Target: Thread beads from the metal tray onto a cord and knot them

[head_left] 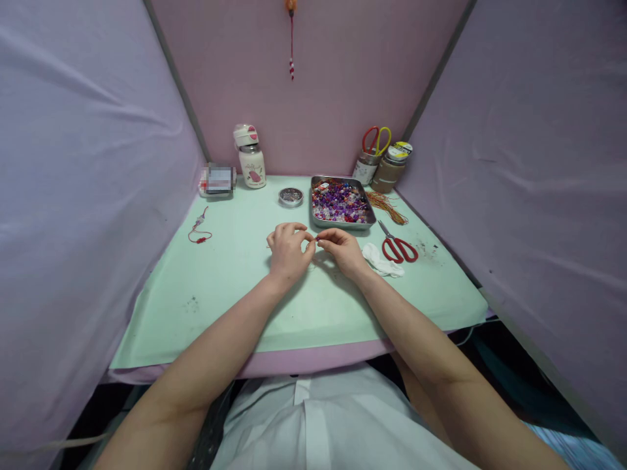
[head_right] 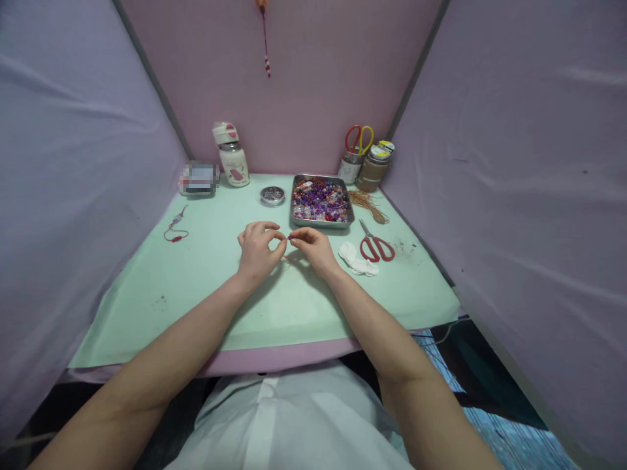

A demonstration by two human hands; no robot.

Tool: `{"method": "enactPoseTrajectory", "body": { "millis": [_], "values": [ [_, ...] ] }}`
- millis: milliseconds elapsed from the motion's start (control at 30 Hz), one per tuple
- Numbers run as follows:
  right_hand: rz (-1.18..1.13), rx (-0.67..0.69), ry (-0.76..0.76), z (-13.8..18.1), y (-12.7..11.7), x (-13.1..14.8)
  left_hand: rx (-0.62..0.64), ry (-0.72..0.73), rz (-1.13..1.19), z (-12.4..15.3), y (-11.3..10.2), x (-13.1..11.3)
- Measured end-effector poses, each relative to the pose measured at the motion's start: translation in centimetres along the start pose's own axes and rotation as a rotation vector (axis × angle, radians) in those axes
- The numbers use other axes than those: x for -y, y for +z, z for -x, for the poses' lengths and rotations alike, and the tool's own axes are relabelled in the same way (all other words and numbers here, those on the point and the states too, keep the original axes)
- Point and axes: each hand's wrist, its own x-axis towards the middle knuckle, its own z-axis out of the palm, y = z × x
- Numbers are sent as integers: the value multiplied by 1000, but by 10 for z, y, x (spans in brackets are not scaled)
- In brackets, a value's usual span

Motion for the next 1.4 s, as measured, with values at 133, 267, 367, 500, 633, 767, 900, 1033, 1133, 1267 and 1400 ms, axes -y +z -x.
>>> {"method": "enactPoseTrajectory", "body": {
  "millis": [133, 267, 367, 500, 633, 767, 900, 1033, 1133, 1267, 1400],
  "values": [
    [6, 6, -13, 1, 0, 1, -13, 11, -1, 0, 2, 2],
    [16, 12, -19, 2, 0, 1, -15, 7, -4, 0, 3, 2],
    [20, 3, -26, 2, 1, 2, -10, -1, -4, 0, 2, 2],
    [20, -8, -26, 2, 1, 2, -5, -4, -2, 0, 1, 1],
    [6, -12, -25, 2, 2, 3, 11, -15, -5, 0, 1, 0],
    [9, -14, -31, 2, 2, 3, 11, -13, 1, 0, 0, 0],
    [26, -12, -29, 1, 1, 2, 14, -9, 4, 0, -1, -1],
    [26, -4, -31, 1, 0, 0, 28, -15, -11, 0, -2, -2],
    [27, -4, -39, 1, 0, -1, 28, -16, -10, 0, -1, -2],
    [12, -4, -54, 1, 0, -1, 15, -10, 8, -1, -1, -1],
    [-4, -4, -58, 1, 1, 0, 13, -11, 22, -1, -1, -1]
  ]
}}
